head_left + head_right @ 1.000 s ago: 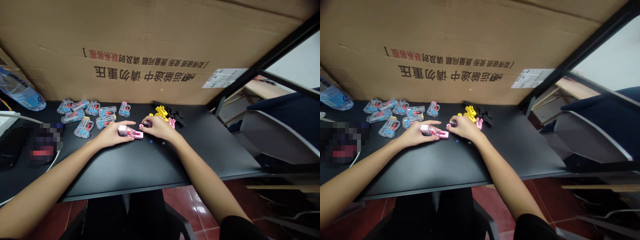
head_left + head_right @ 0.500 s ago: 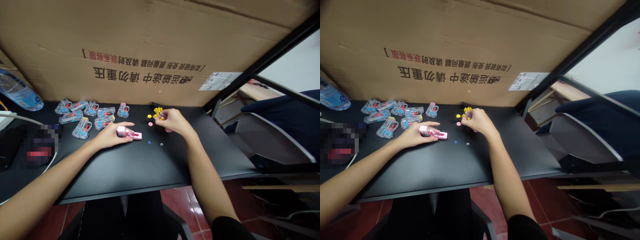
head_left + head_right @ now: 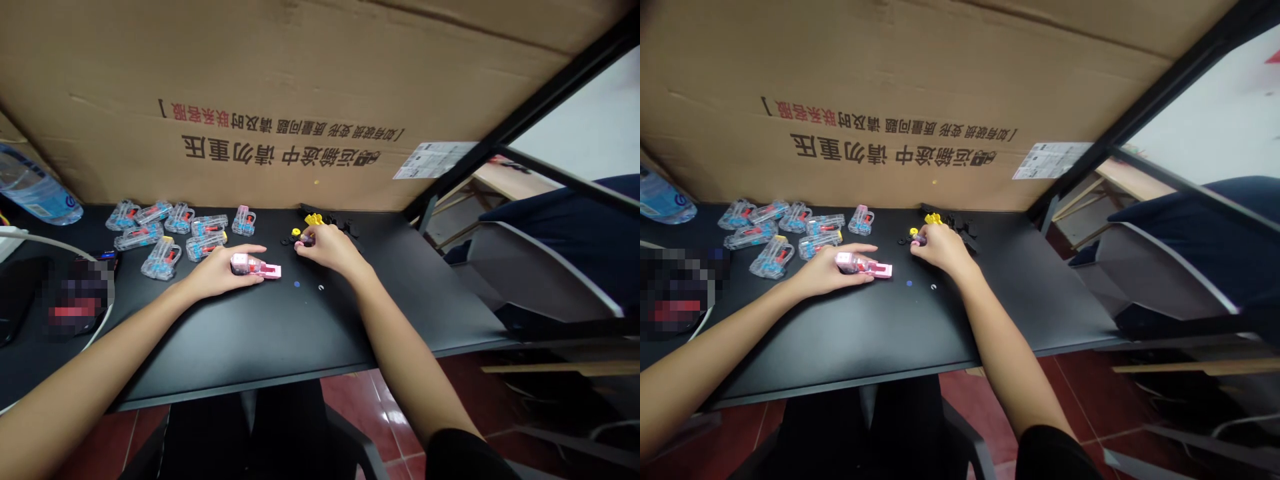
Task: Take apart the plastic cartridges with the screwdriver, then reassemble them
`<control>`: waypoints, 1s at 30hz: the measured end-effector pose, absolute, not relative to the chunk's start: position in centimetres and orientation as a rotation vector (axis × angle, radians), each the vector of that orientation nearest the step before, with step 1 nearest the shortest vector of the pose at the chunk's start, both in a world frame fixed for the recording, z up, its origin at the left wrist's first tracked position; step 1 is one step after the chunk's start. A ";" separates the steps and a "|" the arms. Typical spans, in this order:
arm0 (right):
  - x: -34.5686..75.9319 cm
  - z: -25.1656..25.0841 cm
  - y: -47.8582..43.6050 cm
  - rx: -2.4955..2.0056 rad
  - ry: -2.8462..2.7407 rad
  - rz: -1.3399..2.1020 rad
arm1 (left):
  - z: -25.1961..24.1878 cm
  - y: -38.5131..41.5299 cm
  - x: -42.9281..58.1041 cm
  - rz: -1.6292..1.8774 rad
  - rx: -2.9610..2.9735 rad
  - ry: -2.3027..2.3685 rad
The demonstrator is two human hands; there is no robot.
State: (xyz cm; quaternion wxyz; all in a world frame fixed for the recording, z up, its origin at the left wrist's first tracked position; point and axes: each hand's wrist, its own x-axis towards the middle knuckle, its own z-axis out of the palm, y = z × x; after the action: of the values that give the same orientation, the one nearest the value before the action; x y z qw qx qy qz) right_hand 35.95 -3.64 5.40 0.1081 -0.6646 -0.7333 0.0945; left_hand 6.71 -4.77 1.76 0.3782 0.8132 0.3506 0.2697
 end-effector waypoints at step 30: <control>35.7 6.2 -4.1 -2.090 -2.176 0.244 | 1.8 -4.8 6.7 0.728 2.123 0.855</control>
State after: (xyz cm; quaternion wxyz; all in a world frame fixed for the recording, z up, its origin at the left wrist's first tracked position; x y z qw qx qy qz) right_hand 35.66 -4.14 6.20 0.0574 -0.6894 -0.7176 0.0806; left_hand 6.67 -4.79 1.83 0.3617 0.8240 0.3319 0.2827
